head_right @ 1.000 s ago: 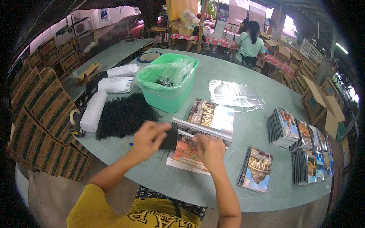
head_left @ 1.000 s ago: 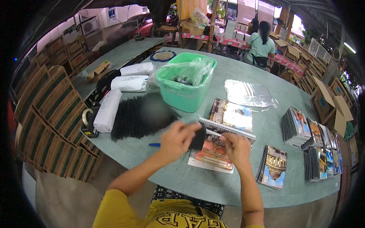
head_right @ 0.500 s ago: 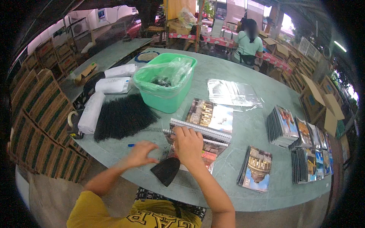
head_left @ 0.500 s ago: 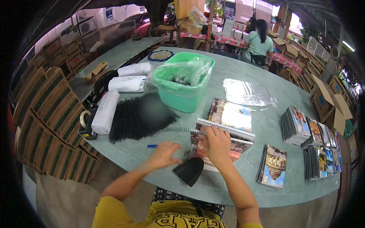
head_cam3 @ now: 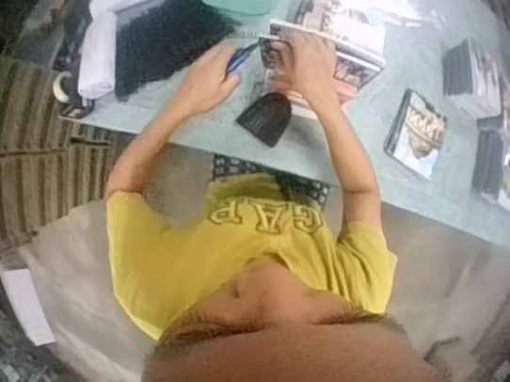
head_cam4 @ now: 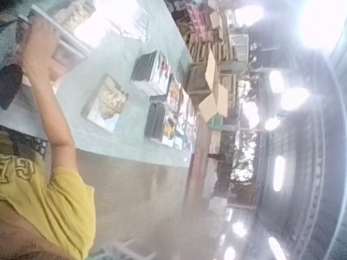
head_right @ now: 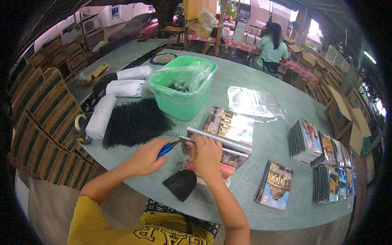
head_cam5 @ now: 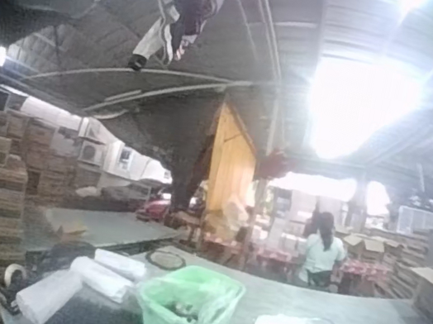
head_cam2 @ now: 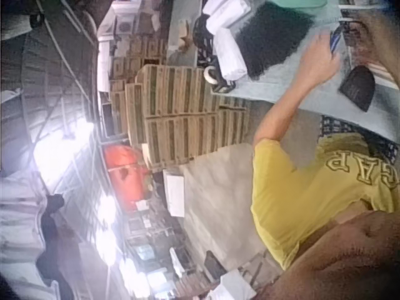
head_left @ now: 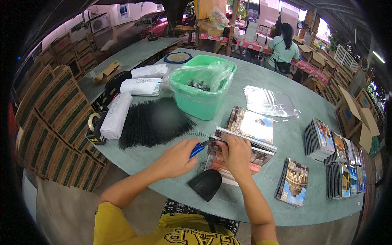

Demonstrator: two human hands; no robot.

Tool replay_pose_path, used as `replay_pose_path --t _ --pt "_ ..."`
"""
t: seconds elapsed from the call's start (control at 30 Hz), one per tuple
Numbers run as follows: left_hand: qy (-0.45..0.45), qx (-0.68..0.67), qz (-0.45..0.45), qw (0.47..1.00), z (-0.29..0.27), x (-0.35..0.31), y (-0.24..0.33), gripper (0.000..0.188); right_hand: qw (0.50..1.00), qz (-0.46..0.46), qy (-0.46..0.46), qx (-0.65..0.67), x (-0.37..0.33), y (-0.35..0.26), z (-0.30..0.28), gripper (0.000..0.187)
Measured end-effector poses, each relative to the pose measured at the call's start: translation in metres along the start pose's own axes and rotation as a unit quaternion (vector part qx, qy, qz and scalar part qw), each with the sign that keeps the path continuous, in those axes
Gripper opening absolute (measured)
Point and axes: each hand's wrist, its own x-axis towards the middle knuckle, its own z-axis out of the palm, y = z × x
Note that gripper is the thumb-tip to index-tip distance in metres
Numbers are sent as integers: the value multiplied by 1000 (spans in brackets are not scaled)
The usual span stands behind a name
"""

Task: The person inserts a plastic spiral coil through the holes of a notebook cover and pages, trims the excess coil using a pair of pliers, and repeats the process for multiple notebooks.

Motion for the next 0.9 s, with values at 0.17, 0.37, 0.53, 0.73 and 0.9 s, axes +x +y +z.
replay_pose_path --t 0.17,0.37,0.53,0.73,0.9 --pt "-8 138 34 990 -14 14 23 47 1000 16 7 4 0 -1 -3 17" --pt "-17 211 28 977 -15 14 31 49 1000 17 -14 6 0 -2 -6 20" --pt "-29 230 58 971 -19 27 29 40 1000 6 6 -9 -2 -1 -3 20" --pt "-36 21 -18 999 5 14 0 27 1000 9 6 -13 3 11 0 24" --pt "-51 188 -47 980 64 -15 -78 36 998 23 -56 -8 9 -3 0 19"
